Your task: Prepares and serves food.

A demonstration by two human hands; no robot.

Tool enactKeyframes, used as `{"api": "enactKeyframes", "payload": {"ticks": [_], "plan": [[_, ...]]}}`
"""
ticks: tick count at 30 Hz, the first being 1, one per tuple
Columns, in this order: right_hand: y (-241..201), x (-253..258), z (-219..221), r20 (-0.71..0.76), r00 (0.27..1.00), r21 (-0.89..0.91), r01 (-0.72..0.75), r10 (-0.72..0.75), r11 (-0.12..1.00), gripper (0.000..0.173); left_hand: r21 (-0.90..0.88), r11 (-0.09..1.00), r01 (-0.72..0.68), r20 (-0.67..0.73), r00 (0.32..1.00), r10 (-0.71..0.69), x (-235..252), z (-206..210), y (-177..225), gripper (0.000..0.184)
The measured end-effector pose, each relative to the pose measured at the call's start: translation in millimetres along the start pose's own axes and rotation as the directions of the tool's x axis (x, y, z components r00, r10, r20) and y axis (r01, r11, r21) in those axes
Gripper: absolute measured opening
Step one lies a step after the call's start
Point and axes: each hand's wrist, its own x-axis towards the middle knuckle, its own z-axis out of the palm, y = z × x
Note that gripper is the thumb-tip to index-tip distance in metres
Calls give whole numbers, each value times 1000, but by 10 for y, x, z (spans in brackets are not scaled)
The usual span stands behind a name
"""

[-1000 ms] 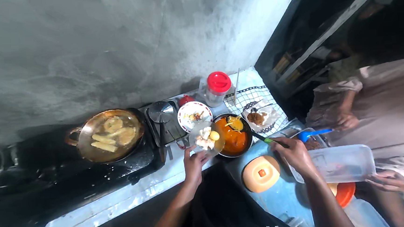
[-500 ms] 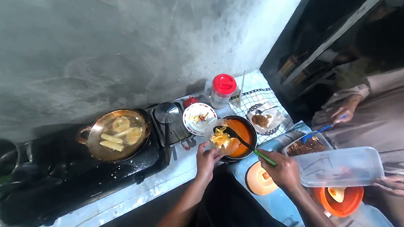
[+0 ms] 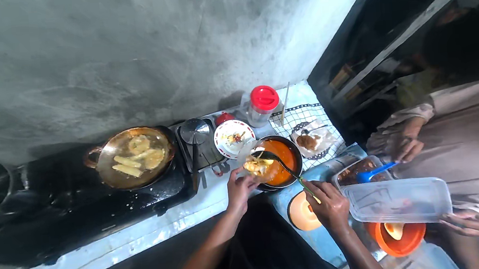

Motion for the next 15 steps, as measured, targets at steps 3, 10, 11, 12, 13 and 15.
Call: {"api": "enactKeyframes", "payload": {"ticks": [3,10,11,12,13,15], "plan": [[-2,-12,6,-2,1000,4,1,-1,1000,27,-11,1000,5,-3,1000,-5,2,-15,-4,45],[22,-6,-16,23,1000,-72,16,-14,997,28,-8,1000,13,-2,1000,-13,12,-73,-16,44],[22,1,-26,22,1000,-84,18,-16,996,28,-12,1000,16,-6,1000,-16,12,-78,-19,43],[22,11,-34,20,1000,-96,22,-21,995,28,-16,1000,20,-11,1000,-20,13,-85,-25,43],[20,20,-38,14,1000,-105,27,-25,994,29,-17,1000,25,-13,1000,-25,12,-92,-29,43],[9,48,-40,12,999,-128,36,-35,991,31,-16,999,33,-16,999,-33,10,-103,-40,43]]}}
